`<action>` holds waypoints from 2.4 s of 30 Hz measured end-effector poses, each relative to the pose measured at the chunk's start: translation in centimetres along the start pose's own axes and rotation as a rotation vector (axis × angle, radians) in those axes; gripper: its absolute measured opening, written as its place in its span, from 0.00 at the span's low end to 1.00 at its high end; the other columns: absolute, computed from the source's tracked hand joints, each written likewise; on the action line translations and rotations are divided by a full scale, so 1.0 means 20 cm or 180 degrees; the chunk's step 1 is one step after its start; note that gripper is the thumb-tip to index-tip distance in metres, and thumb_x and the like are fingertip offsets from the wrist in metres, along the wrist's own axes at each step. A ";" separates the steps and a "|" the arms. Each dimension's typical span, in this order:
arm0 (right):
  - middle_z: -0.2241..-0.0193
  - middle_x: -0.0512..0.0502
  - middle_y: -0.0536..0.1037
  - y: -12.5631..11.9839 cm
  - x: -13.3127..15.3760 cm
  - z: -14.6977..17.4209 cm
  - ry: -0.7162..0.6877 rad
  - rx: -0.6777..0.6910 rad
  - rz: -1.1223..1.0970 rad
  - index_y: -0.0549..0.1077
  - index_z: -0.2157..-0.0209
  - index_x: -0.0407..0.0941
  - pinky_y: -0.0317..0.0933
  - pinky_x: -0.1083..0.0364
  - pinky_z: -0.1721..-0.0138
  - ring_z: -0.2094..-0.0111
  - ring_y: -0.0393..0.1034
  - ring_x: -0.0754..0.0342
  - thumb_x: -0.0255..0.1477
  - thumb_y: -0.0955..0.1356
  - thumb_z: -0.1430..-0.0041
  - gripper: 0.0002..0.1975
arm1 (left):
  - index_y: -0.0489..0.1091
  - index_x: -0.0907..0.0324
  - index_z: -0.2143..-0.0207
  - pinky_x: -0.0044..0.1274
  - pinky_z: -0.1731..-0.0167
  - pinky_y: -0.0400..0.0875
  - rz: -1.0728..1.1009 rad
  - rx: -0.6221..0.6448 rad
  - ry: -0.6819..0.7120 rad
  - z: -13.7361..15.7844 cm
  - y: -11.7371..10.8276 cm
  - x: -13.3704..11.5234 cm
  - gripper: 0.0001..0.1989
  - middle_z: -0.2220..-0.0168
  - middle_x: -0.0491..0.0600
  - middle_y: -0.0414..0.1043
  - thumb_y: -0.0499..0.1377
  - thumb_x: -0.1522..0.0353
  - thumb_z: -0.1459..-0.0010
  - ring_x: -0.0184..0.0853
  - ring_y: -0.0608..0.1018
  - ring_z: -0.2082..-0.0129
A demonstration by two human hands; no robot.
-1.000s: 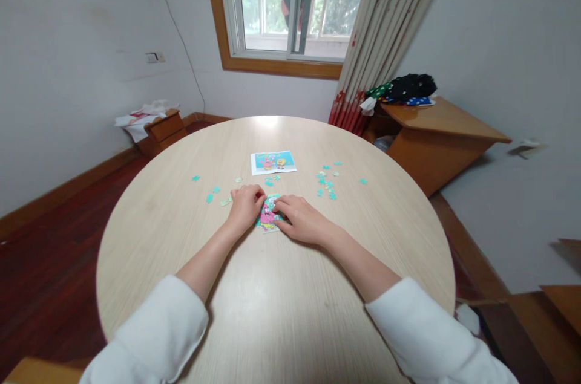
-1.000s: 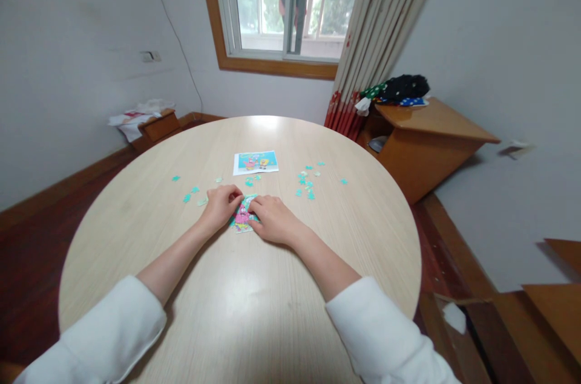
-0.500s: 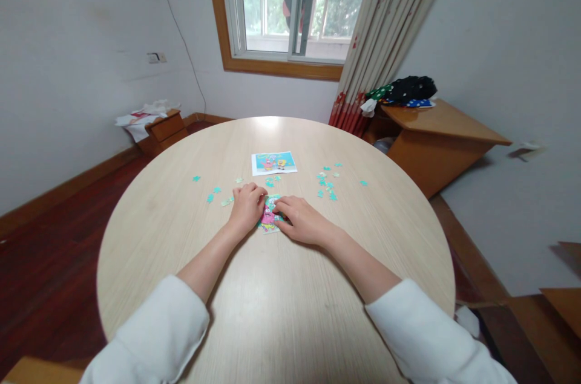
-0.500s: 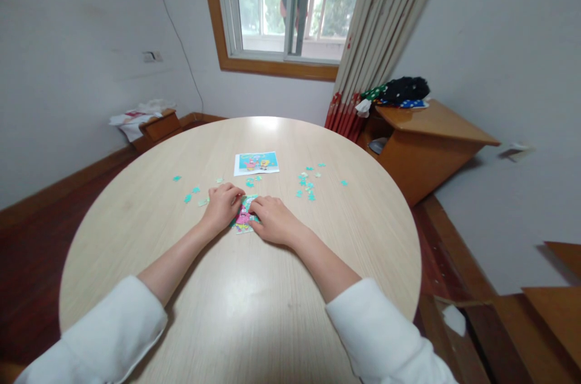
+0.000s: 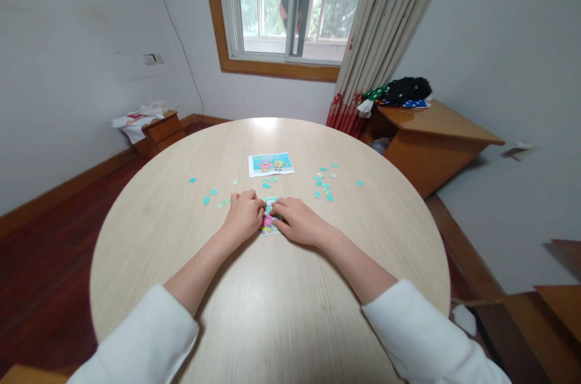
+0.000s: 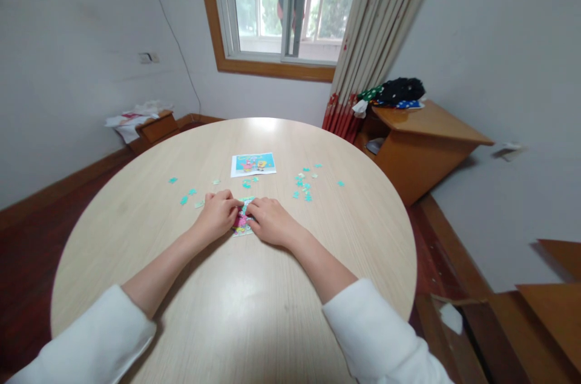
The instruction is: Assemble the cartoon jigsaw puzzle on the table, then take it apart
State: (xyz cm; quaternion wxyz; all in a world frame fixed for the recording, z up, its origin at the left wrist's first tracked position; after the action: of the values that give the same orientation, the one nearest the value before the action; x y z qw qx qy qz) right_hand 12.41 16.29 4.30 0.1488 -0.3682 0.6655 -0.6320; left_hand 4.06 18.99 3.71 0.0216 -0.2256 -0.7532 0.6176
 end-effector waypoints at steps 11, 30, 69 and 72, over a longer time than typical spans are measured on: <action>0.63 0.42 0.78 -0.10 -0.21 0.02 0.0671 -0.0583 -0.0118 0.73 0.62 0.41 0.57 0.54 0.56 0.61 0.69 0.53 0.24 0.61 0.39 0.11 | 0.76 0.59 0.67 0.32 0.59 0.57 0.0390 0.0087 0.0224 0.02 0.01 -0.05 0.15 0.67 0.52 0.71 0.48 0.73 0.44 0.38 0.72 0.63; 0.67 0.43 0.71 -0.06 -0.33 0.03 0.0900 -0.0545 -0.0292 0.74 0.70 0.41 0.57 0.56 0.55 0.60 0.65 0.53 0.18 0.60 0.44 0.13 | 0.75 0.62 0.76 0.29 0.61 0.62 0.0548 0.0276 -0.0108 0.01 0.00 0.04 0.15 0.72 0.52 0.72 0.48 0.73 0.48 0.36 0.73 0.69; 0.66 0.43 0.70 -0.07 -0.34 0.03 0.0676 -0.1012 -0.0056 0.76 0.71 0.43 0.59 0.52 0.57 0.61 0.63 0.51 0.17 0.61 0.46 0.13 | 0.75 0.60 0.69 0.37 0.56 0.54 0.0392 0.0100 -0.0358 0.02 -0.02 0.06 0.18 0.63 0.55 0.77 0.45 0.72 0.45 0.42 0.74 0.60; 0.66 0.42 0.70 -0.07 -0.35 0.02 0.0756 -0.0918 -0.0062 0.77 0.72 0.43 0.58 0.52 0.56 0.61 0.63 0.51 0.17 0.61 0.46 0.14 | 0.75 0.60 0.68 0.37 0.56 0.54 0.0378 -0.0054 -0.0404 0.02 -0.03 0.08 0.17 0.64 0.55 0.76 0.46 0.71 0.44 0.42 0.73 0.60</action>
State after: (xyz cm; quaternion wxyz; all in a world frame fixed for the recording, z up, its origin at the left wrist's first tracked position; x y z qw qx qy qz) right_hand 17.87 20.74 3.61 0.0088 -0.3150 0.7585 -0.5704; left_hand 2.30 19.20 3.81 -0.0647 -0.2304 -0.7435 0.6244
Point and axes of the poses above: each hand's wrist, its own z-axis away from the middle knuckle, its own y-axis out of the palm, x = y × z, the point moved 9 cm from there along -z, towards the middle knuckle
